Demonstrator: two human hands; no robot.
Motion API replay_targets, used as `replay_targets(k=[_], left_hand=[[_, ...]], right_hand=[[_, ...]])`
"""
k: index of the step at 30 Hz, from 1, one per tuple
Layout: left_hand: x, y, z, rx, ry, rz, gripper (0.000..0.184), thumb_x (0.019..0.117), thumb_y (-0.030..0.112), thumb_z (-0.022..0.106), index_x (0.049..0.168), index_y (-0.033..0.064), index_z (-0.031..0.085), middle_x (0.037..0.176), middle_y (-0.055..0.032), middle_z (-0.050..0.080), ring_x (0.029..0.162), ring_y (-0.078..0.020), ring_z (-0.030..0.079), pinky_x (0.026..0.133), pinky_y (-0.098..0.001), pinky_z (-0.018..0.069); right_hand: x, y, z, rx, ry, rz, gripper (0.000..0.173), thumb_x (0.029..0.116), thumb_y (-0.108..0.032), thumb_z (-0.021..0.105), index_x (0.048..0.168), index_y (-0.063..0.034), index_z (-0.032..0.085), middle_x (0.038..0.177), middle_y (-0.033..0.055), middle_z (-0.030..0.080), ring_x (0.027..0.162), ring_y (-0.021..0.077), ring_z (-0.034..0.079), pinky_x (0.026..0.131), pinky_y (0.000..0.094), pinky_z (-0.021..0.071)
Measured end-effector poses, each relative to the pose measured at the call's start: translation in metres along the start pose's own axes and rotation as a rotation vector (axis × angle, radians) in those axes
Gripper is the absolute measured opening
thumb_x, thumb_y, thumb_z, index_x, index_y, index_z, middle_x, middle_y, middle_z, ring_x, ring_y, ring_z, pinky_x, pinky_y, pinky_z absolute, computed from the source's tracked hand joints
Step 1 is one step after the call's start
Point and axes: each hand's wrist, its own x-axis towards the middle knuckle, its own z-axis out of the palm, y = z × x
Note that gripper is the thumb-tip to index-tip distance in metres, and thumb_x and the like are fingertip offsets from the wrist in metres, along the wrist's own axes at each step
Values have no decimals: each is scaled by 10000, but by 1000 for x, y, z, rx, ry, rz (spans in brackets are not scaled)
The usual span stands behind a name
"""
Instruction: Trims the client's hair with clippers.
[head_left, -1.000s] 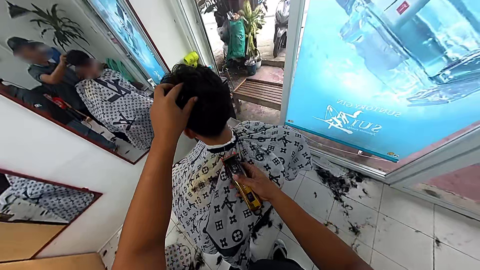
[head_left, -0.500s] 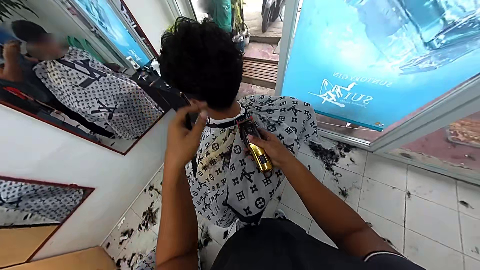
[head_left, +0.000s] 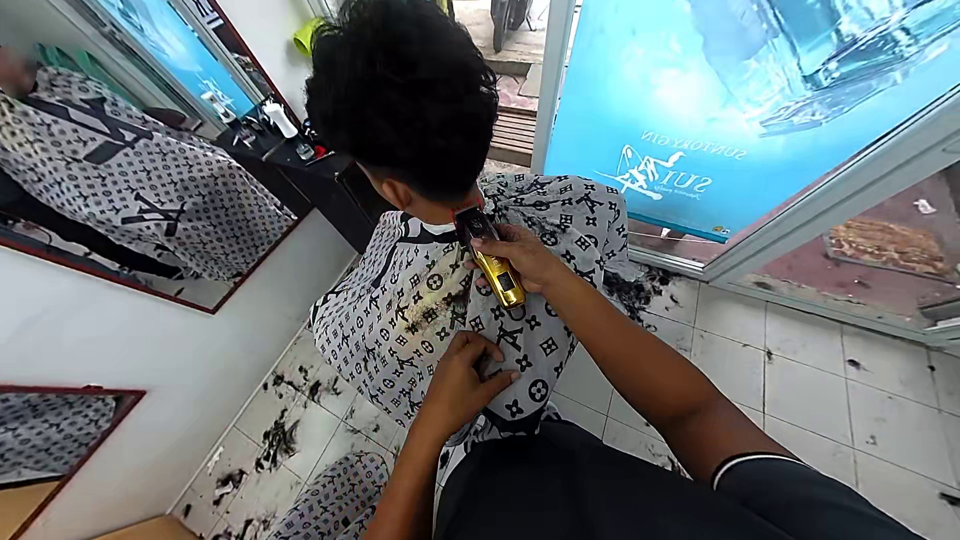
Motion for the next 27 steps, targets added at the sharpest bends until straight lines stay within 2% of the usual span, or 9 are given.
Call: replay_targets(k=[4, 9, 10, 13, 14, 18, 22, 25, 27], left_hand=[[1, -1, 4, -9, 12, -2, 380, 837, 422, 826, 1020, 111, 712, 1101, -42, 596, 759, -25, 509, 637, -180, 428], [1, -4, 4, -46, 25, -5, 368, 830, 415, 831, 1010, 116, 711, 1090, -22, 592, 746, 3, 492, 625, -154, 408], [1, -4, 5, -54, 29, -5, 366, 826, 413, 836, 1005, 119, 712, 1090, -18, 594, 746, 7, 492, 625, -150, 408], [1, -5, 6, -65, 31, -16, 360, 825, 416, 837, 999, 127, 712, 1091, -11, 598, 732, 11, 482, 619, -153, 400], [1, -6, 6, -65, 31, -16, 356, 825, 417, 837, 994, 130, 711, 1092, -8, 600, 728, 13, 481, 615, -152, 398], [2, -6, 6, -69, 40, -11, 352, 822, 412, 839, 987, 128, 711, 1096, -6, 608, 733, 15, 482, 615, -152, 395], [1, -6, 7, -72, 45, -9, 353, 823, 421, 837, 990, 136, 712, 1094, 6, 607, 734, 20, 479, 617, -150, 394], [0, -6, 7, -72, 49, -4, 355, 826, 424, 834, 995, 135, 715, 1096, 3, 609, 759, 15, 489, 635, -154, 402], [0, -6, 7, -70, 42, -6, 359, 829, 427, 831, 1002, 135, 715, 1096, -2, 606, 761, 10, 489, 641, -157, 403]], right_hand=[[4, 1, 3, -95, -36, -198, 520, 956, -95, 676, 1409, -11, 436, 1163, 177, 636, 964, 288, 710, 779, 454, 641], [0, -3, 3, 33, -20, 34, 276, 1038, -158, 572, 1285, -51, 508, 1023, 125, 700, 881, 256, 736, 710, 412, 638], [1, -2, 2, 36, -22, 2, 283, 1034, -145, 576, 1289, -51, 499, 1033, 124, 694, 886, 257, 734, 710, 415, 640], [7, 2, -2, -36, -62, -180, 458, 967, -89, 631, 1375, -26, 434, 1130, 150, 644, 950, 278, 711, 765, 450, 637], [7, 1, -3, -40, -71, -178, 459, 967, -86, 630, 1377, -30, 431, 1130, 149, 643, 947, 278, 712, 762, 449, 638], [5, -7, -1, 43, -50, 13, 256, 1033, -156, 571, 1258, -50, 511, 999, 126, 701, 860, 261, 738, 673, 407, 639], [3, 0, 10, 38, -66, -133, 377, 993, -89, 620, 1334, -43, 463, 1089, 139, 654, 912, 274, 718, 704, 437, 641], [4, 5, 21, 79, -11, -29, 325, 1016, -120, 612, 1308, -45, 491, 1061, 143, 672, 894, 278, 725, 716, 446, 638], [7, 11, 28, 55, 30, -115, 395, 993, -84, 642, 1341, -35, 463, 1107, 153, 650, 928, 277, 717, 748, 449, 637]])
